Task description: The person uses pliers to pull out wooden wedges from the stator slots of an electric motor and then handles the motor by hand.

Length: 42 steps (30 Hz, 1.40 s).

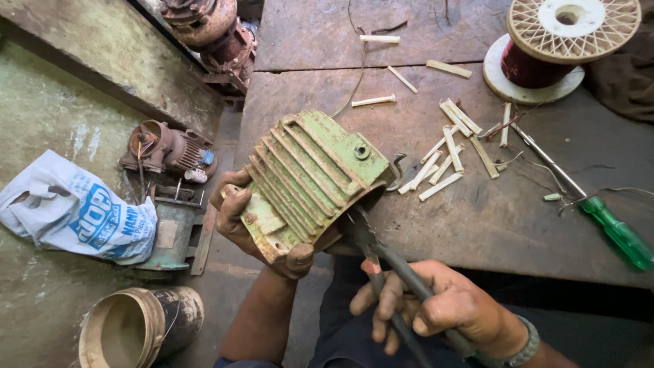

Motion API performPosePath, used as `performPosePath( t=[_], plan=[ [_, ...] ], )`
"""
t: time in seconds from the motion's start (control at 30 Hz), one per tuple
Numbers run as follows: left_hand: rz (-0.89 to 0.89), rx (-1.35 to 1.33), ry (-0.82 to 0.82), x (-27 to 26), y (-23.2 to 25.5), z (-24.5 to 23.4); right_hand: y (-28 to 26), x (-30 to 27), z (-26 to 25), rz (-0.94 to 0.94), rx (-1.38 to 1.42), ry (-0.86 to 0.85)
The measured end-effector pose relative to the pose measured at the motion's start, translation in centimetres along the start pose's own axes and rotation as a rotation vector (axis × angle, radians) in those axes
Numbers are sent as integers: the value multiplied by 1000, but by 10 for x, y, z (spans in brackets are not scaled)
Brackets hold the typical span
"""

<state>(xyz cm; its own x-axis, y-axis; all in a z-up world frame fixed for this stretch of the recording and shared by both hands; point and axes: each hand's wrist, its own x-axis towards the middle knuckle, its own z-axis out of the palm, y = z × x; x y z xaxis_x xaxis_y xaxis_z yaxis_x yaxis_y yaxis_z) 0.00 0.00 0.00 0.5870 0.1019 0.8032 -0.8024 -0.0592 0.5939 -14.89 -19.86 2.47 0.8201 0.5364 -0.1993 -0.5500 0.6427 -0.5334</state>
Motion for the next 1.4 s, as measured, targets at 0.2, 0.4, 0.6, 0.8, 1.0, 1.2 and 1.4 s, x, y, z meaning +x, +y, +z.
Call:
performPosePath(
  t=[0.2, 0.4, 0.6, 0.8, 1.0, 1.2, 1.4],
  plan=[
    [-5, -29, -4, 1, 0, 2, 0, 2, 3, -15, 79, -12],
    [2, -42, -9, 4, 1, 2, 4, 0, 6, -58, 144, 33],
    [-16, 10, -21, 4, 3, 2, 5, 10, 16, -293, -822, 167],
    [0, 44, -19, 5, 1, 0, -12, 24, 25, -114, -179, 59],
    [-24, -20, -25, 2, 0, -2, -20, 53, 35, -172, -276, 5],
    [-23, -11, -62, 6, 2, -5, -22, 22, 25, -101, -474, -19],
    [-9, 23, -62, 7, 1, -6, 5, -43, -39, -239, -721, -5]
  ],
)
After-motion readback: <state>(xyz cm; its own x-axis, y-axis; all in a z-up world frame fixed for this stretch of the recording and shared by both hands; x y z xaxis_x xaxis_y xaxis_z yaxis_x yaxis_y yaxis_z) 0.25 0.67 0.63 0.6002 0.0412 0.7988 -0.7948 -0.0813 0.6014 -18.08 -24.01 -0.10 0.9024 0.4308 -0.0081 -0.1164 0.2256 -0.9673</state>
